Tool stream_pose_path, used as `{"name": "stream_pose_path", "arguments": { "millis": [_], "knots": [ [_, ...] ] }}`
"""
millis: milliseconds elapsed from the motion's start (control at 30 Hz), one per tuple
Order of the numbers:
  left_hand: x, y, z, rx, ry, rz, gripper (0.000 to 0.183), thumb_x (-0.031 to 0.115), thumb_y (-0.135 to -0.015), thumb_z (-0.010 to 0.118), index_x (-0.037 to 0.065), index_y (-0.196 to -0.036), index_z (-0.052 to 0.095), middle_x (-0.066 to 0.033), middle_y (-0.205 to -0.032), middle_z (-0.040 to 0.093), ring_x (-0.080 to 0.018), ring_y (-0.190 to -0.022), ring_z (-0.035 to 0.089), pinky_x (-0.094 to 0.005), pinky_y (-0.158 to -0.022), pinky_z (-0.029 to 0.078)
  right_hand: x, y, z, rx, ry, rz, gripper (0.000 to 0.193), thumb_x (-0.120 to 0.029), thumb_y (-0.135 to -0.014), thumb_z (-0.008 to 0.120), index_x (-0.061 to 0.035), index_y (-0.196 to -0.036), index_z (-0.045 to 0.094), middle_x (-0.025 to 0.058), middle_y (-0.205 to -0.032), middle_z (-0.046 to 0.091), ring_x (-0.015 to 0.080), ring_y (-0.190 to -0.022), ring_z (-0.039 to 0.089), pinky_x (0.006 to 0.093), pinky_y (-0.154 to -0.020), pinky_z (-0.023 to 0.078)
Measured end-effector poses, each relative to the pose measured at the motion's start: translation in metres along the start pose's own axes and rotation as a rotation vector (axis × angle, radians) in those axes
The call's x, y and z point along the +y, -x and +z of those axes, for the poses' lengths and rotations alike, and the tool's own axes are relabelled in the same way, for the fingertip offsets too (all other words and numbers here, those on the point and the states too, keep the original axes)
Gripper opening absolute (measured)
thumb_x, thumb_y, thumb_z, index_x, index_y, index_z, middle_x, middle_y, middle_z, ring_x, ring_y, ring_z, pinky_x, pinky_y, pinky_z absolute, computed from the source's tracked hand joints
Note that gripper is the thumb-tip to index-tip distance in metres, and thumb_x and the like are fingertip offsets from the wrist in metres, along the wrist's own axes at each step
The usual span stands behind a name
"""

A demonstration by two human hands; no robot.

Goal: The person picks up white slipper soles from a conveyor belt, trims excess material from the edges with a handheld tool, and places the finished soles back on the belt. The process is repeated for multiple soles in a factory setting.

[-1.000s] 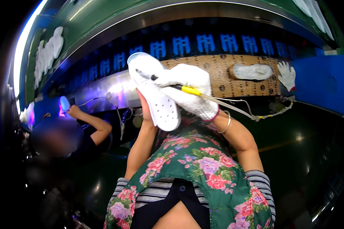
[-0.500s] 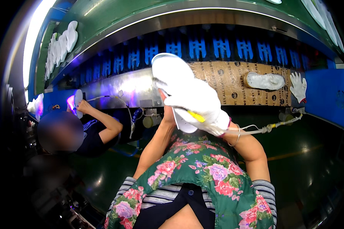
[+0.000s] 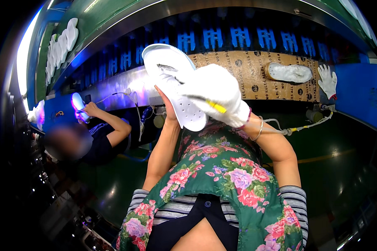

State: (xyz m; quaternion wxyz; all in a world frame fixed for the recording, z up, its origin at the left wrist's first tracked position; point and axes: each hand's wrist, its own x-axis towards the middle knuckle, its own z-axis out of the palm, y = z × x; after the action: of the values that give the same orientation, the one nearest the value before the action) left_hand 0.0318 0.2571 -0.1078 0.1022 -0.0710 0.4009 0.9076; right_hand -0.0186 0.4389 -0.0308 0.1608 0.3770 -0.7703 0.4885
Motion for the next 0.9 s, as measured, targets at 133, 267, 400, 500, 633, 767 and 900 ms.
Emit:
{"name": "stream_pose_path", "arguments": {
  "millis": [133,267,400,500,633,767,900],
  "knots": [
    [0.003,0.002,-0.001,-0.041,0.237,-0.038,0.095,0.083,-0.092,0.014,0.017,-0.16,0.018,-0.0137,-0.154,0.04,-0.0301,-0.136,0.048,-0.0509,-0.109,0.046,-0.019,0.014,0.024,-0.062,-0.017,-0.037,0.03,-0.011,-0.077,0.08,-0.0205,-0.106,0.078,0.0052,-0.104,0.076,0.025,-0.092,0.072,0.0362,-0.078,0.055],
    [0.001,0.001,-0.008,-0.066,0.502,0.018,0.101,0.087,-0.089,0.017,0.016,-0.159,0.019,-0.0138,-0.152,0.041,-0.0302,-0.132,0.051,-0.0496,-0.107,0.048,-0.019,0.014,0.006,-0.119,-0.137,0.009,0.031,-0.008,-0.072,0.083,-0.0196,-0.1,0.078,0.0066,-0.105,0.076,0.0263,-0.09,0.072,0.0366,-0.077,0.056],
    [0.004,-0.006,0.01,0.101,0.093,-0.019,0.117,0.097,-0.078,0.019,0.003,-0.146,0.037,-0.0206,-0.127,0.057,-0.0316,-0.113,0.062,-0.0453,-0.093,0.056,-0.017,0.025,0.018,-0.078,0.046,-0.089,0.033,-0.009,-0.072,0.082,-0.0159,-0.103,0.078,0.0062,-0.106,0.076,0.0261,-0.094,0.072,0.0367,-0.08,0.055],
    [-0.002,-0.006,-0.018,-0.226,0.368,-0.126,0.131,0.106,-0.065,0.018,-0.01,-0.113,0.058,-0.0242,-0.093,0.065,-0.0304,-0.082,0.069,-0.0417,-0.071,0.061,-0.03,0.025,0.015,-0.096,-0.194,-0.047,0.03,-0.011,-0.074,0.083,-0.0177,-0.103,0.078,0.0034,-0.103,0.076,0.0226,-0.093,0.072,0.0348,-0.08,0.055],
    [0.01,-0.009,-0.014,-0.198,0.313,-0.049,0.126,0.105,-0.065,0.024,-0.009,-0.104,0.06,-0.0212,-0.092,0.064,-0.0314,-0.085,0.063,-0.041,-0.073,0.055,-0.017,0.026,0.011,-0.063,-0.153,0.018,0.032,-0.011,-0.071,0.084,-0.0206,-0.101,0.078,0.0028,-0.101,0.076,0.0231,-0.088,0.072,0.0362,-0.077,0.056],
    [0.012,-0.015,-0.007,-0.213,0.386,-0.029,0.132,0.107,-0.063,0.017,-0.011,-0.105,0.059,-0.0211,-0.09,0.065,-0.0316,-0.087,0.067,-0.0417,-0.074,0.058,-0.035,0.032,0.015,-0.166,-0.093,-0.048,0.036,-0.008,-0.071,0.083,-0.0215,-0.104,0.077,0.004,-0.106,0.076,0.0234,-0.088,0.072,0.0364,-0.076,0.055],
    [0.012,-0.022,-0.013,-0.194,0.331,0.106,0.128,0.105,-0.066,0.015,-0.009,-0.103,0.06,-0.0189,-0.087,0.064,-0.0319,-0.086,0.062,-0.0412,-0.082,0.051,-0.031,0.025,0.003,-0.115,-0.266,-0.078,0.037,-0.005,-0.068,0.082,-0.0204,-0.102,0.076,0.0067,-0.105,0.076,0.0243,-0.085,0.072,0.037,-0.073,0.056]
  ]
}}
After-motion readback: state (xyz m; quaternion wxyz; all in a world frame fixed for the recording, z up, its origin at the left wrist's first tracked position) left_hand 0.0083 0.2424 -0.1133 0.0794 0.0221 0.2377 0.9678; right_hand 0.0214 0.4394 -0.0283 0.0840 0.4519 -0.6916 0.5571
